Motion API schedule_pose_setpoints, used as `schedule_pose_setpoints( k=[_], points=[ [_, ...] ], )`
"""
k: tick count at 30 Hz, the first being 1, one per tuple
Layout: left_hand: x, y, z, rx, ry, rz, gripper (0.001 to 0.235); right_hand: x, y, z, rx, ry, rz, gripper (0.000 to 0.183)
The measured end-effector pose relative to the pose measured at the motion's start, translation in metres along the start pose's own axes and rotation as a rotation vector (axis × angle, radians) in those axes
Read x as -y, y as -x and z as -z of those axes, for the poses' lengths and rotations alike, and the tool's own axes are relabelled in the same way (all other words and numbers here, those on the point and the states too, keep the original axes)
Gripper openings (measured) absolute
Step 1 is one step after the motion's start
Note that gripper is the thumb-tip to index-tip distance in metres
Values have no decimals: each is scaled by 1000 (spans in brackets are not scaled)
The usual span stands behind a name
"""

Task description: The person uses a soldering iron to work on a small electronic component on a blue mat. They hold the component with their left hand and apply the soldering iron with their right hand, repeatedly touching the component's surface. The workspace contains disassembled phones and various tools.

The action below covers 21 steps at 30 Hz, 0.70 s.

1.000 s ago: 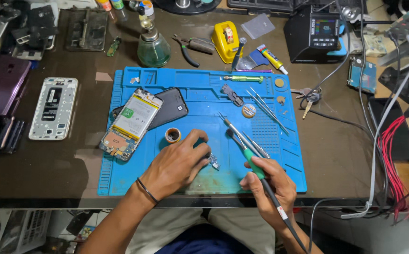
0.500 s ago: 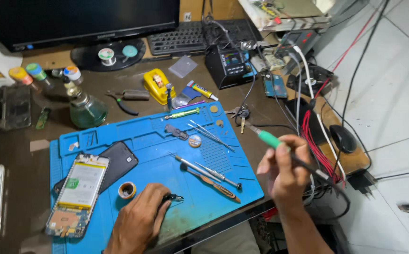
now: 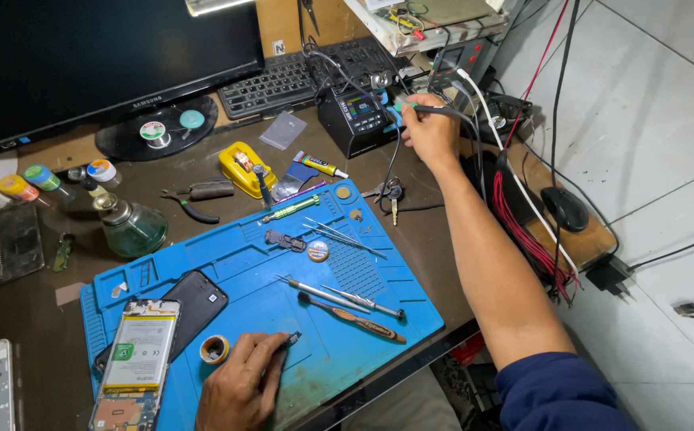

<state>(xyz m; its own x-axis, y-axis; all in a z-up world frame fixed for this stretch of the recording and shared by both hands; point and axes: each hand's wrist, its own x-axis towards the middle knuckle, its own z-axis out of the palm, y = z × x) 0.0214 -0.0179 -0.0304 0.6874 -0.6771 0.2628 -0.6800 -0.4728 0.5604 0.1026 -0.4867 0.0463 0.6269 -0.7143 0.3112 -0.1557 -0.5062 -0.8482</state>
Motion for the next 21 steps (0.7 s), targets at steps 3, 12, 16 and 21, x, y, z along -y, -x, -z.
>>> schedule_pose_setpoints(
  k=[3, 12, 16, 21],
  points=[
    [-1, -2, 0, 7, 0, 4, 31, -9, -6, -2, 42, 155, -99, 27],
    [4, -1, -3, 9, 32, 1, 34, -15, -6, -1, 43, 114, -37, 16],
    [1, -2, -1, -1, 22, 19, 33, -3, 0, 4, -41, 168, 20, 10],
    [-5, -3, 5, 35, 37, 64, 31, -10, 1, 2, -27, 38, -73, 9]
  ],
)
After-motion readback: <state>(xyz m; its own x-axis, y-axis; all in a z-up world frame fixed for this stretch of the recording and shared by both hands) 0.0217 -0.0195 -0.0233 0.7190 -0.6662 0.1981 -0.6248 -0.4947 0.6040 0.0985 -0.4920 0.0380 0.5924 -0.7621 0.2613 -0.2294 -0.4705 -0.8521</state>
